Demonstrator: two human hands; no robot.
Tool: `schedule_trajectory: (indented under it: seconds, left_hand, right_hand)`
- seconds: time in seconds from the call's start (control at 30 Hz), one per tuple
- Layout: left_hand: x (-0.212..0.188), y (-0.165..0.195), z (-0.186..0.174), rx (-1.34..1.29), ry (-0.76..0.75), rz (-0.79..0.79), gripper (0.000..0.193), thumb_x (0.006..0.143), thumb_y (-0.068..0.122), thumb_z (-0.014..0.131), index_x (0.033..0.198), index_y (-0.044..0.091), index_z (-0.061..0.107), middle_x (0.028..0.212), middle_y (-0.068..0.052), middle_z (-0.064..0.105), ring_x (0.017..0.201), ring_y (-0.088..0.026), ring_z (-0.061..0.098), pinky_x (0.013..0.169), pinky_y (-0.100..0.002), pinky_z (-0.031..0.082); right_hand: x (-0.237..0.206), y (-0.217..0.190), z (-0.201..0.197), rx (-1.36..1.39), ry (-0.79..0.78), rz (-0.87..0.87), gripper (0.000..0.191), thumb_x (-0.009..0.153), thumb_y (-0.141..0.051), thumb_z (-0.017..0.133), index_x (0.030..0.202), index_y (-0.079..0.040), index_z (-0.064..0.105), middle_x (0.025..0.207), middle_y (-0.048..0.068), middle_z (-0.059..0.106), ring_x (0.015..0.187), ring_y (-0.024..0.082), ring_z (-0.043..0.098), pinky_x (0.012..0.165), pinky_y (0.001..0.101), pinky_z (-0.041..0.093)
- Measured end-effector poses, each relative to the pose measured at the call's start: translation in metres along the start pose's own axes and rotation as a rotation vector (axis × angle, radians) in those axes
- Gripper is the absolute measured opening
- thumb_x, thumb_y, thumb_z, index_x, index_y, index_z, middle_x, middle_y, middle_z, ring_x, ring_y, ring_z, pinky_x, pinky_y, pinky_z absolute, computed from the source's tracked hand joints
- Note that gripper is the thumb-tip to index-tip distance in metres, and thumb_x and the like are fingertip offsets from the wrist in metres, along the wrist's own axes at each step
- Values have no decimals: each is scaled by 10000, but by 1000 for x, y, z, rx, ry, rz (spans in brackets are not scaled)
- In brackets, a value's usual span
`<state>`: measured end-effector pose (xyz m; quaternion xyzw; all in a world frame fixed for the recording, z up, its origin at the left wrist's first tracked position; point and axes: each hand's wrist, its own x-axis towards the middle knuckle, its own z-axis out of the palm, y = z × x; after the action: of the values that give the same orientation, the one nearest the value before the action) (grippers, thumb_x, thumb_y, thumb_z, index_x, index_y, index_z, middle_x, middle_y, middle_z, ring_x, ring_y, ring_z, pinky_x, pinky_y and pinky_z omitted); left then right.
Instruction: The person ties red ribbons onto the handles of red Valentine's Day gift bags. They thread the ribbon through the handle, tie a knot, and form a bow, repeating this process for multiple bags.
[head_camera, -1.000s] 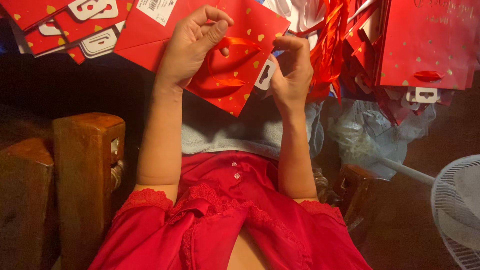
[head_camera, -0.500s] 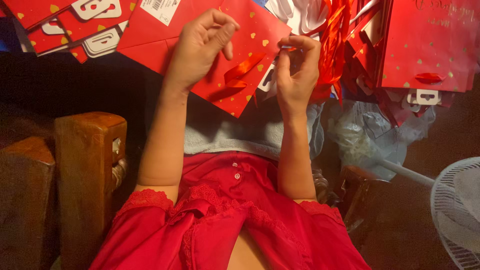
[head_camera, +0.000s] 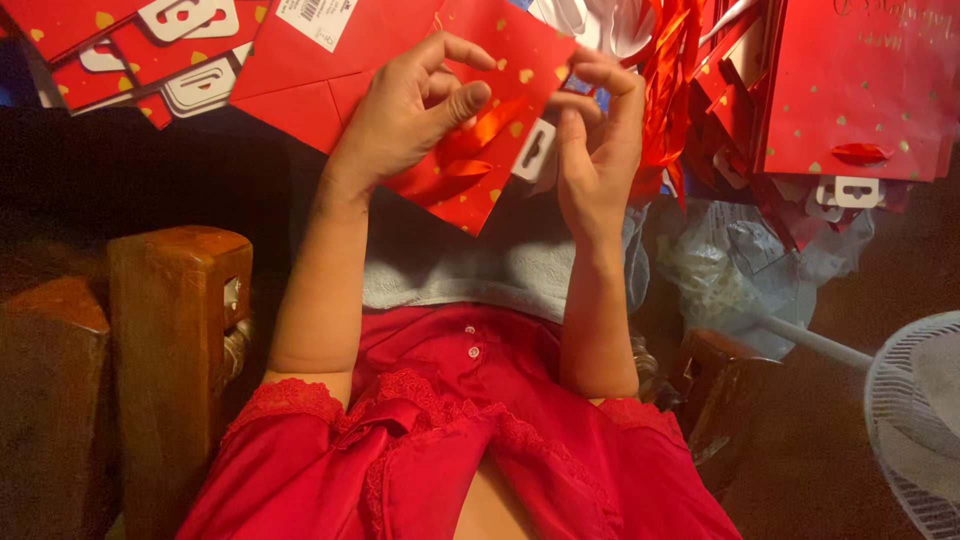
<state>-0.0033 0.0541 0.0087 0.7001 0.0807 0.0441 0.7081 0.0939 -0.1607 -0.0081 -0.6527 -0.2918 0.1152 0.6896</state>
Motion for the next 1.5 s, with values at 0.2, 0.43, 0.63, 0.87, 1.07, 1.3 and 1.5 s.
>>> schedule_trajectory:
  seconds: [0.2,0.43,0.63,0.87,1.07,1.3,1.5]
  left_hand:
    - [2,-8,-3,-76,53,48,526,1096,545,513,1262,67,655,824,55,581,799,-13,525,737,-186,426]
    - [7,-14,-5,-186,82,53,442,1127,463,545,1209,47,668,912,44,642,837,-11,574,803,-179,468]
    - [11,-19,-2,-222,98,10,325,1101,338,620,1133,21,684,916,20,643,652,-19,514,611,-185,418]
    - [13,-20,-3,-228,90,31,316,1106,301,618,1127,-8,682,1023,-26,716,631,-40,574,579,-197,449]
    - [13,-15,-1,-266,51,63,307,1090,287,593,1129,-12,651,1046,-38,716,675,-90,707,570,-223,542]
    - [4,-3,0,-181,-17,23,261,1079,229,663,1214,10,621,841,-33,756,741,-79,709,727,-254,554]
    - [0,2,-5,-159,-170,-29,287,1062,233,678,1251,27,613,794,9,682,729,-54,649,713,-228,513]
  right_hand:
    - [5,-7,25,61,111,31,389,1081,126,579,1418,-19,448,1362,125,527,1153,184,656,1030,322,556]
    - [-4,-13,37,-5,23,143,331,1043,-18,643,1348,-13,516,1265,77,687,1191,162,665,1043,297,539]
    - [6,-17,26,-533,11,-70,224,907,-20,759,1097,-17,641,1001,92,675,918,213,695,849,308,551]
    - [4,-14,22,-473,5,-107,245,901,61,670,1136,-2,635,999,112,609,919,241,643,857,321,524]
    - [14,-14,4,-653,-92,-141,267,860,123,585,1072,-10,675,945,106,539,874,245,590,814,321,488]
    - [12,-20,8,-530,-83,-118,167,908,-8,733,1062,4,669,920,103,523,842,227,585,757,330,478]
    - [15,-11,18,-583,70,-82,112,949,-59,732,1009,-12,650,890,98,542,793,229,586,732,331,470]
